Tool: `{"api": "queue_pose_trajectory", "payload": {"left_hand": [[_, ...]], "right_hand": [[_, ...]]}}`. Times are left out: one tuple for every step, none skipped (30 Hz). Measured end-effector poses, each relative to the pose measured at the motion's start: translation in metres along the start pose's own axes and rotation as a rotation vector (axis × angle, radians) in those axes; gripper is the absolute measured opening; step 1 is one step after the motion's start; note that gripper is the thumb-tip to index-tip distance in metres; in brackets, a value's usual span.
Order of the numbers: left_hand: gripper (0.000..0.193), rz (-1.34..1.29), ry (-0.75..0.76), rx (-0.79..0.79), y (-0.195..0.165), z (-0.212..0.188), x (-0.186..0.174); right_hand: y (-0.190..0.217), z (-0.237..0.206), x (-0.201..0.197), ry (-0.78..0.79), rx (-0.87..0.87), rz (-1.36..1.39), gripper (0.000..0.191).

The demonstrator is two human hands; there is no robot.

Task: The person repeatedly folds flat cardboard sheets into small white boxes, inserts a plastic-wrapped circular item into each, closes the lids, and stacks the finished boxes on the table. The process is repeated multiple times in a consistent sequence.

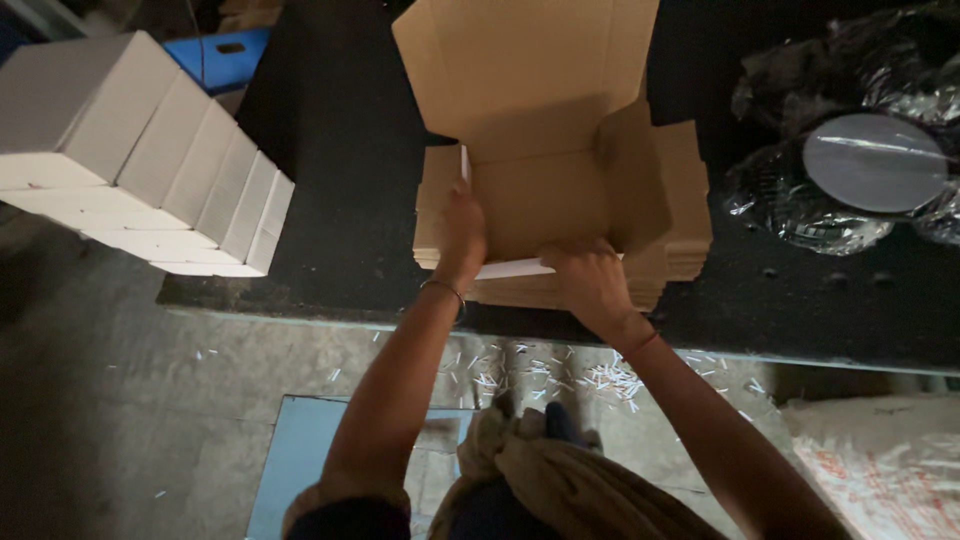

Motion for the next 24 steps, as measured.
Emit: {"api": "queue_pose_trajectory", "payload": {"left_hand": [[0.035, -0.055, 0.015, -0.018, 0.001, -0.005, -0.002], [0.035, -0.112, 0.029, -0.031, 0.000, -0.008, -0.004], [0.045, -0.005, 0.049, 0.052, -0.003, -0.012, -0.005], [0.061, 0.102, 0.070, 0.137, -0.006, -0.016, -0.005], [0.080, 0.207, 0.091, 0.222, -0.008, -0.019, -0.002], [0.076, 0.167, 0.082, 0.215, -0.006, -0.019, -0.003], [0.072, 0.129, 0.077, 0.202, -0.002, -0.020, -0.002], [0.069, 0.089, 0.071, 0.189, 0.001, -0.020, -0.002], [0.070, 0.052, 0.066, 0.203, 0.002, -0.020, -0.001], [0.071, 0.018, 0.058, 0.219, 0.003, -0.020, -0.002], [0.072, -0.014, 0.048, 0.239, 0.002, -0.019, -0.004], [0.075, 0.025, -0.083, 0.387, -0.008, -0.023, -0.013], [0.074, 0.072, -0.193, 0.495, -0.018, -0.025, -0.021], [0.075, 0.155, -0.250, 0.569, -0.025, -0.031, -0.023], [0.076, 0.210, -0.263, 0.659, -0.038, -0.034, -0.022], [0.077, 0.241, -0.277, 0.763, -0.053, -0.040, -0.020], [0.079, 0.166, -0.227, 0.854, -0.068, -0.045, -0.016], [0.082, 0.007, -0.109, 0.887, -0.086, -0.047, -0.007], [0.110, -0.149, 0.011, 0.896, -0.103, -0.050, 0.003], [0.140, -0.305, 0.131, 0.900, -0.123, -0.051, 0.015], [0.146, -0.300, 0.181, 0.919, -0.141, -0.048, 0.026], [0.153, -0.295, 0.228, 0.942, -0.158, -0.043, 0.036], [0.161, -0.289, 0.273, 0.967, -0.171, -0.041, 0.044], [0.162, -0.211, 0.264, 1.005, -0.177, -0.042, 0.050]], "right_hand": [[0.001, 0.000, -0.001, 0.020, 0.009, -0.005, 0.023], [0.002, 0.001, -0.002, 0.029, 0.012, 0.004, 0.024], [0.002, 0.001, -0.003, 0.036, 0.017, 0.013, 0.024], [0.002, 0.002, -0.003, 0.042, 0.024, 0.019, 0.025], [0.002, 0.003, -0.005, 0.009, 0.014, 0.020, 0.024], [0.003, 0.004, -0.006, -0.021, 0.007, 0.024, 0.023], [0.003, 0.004, -0.007, -0.047, 0.002, 0.031, 0.023], [0.001, 0.004, -0.001, 0.014, 0.034, -0.008, 0.026], [0.000, 0.003, 0.005, 0.077, 0.062, -0.050, 0.029], [-0.002, 0.002, 0.009, 0.137, 0.091, -0.090, 0.032], [-0.001, 0.002, 0.009, 0.168, 0.090, -0.085, 0.029], [-0.001, 0.002, 0.008, 0.200, 0.093, -0.080, 0.027], [-0.003, 0.002, 0.004, 0.233, 0.099, -0.076, 0.024], [-0.004, 0.005, -0.014, 0.084, 0.079, -0.028, 0.021], [-0.008, 0.007, -0.034, -0.059, 0.065, 0.052, 0.021], [-0.019, 0.008, -0.057, -0.204, 0.079, 0.148, 0.024], [-0.039, 0.005, -0.081, -0.343, 0.178, 0.228, 0.028], [-0.065, 0.003, -0.098, -0.441, 0.345, 0.293, 0.034], [-0.094, 0.003, -0.109, -0.527, 0.511, 0.362, 0.040], [-0.120, 0.003, -0.109, -0.548, 0.672, 0.431, 0.047], [-0.137, 0.003, -0.098, -0.459, 0.769, 0.544, 0.049], [-0.152, 0.002, -0.090, -0.372, 0.861, 0.657, 0.051], [-0.162, 0.002, -0.078, -0.286, 0.949, 0.770, 0.054], [-0.164, 0.003, -0.063, -0.232, 0.995, 0.904, 0.056]]}}
Point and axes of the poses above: each hand's wrist, its own z-axis towards the middle knuckle, its own x-axis out of the palm, y = z × x, the point moved 7 cm from there along z, towards the middle knuckle, and after that the axes turned 8 degrees about -y, right-handed, at the moved point
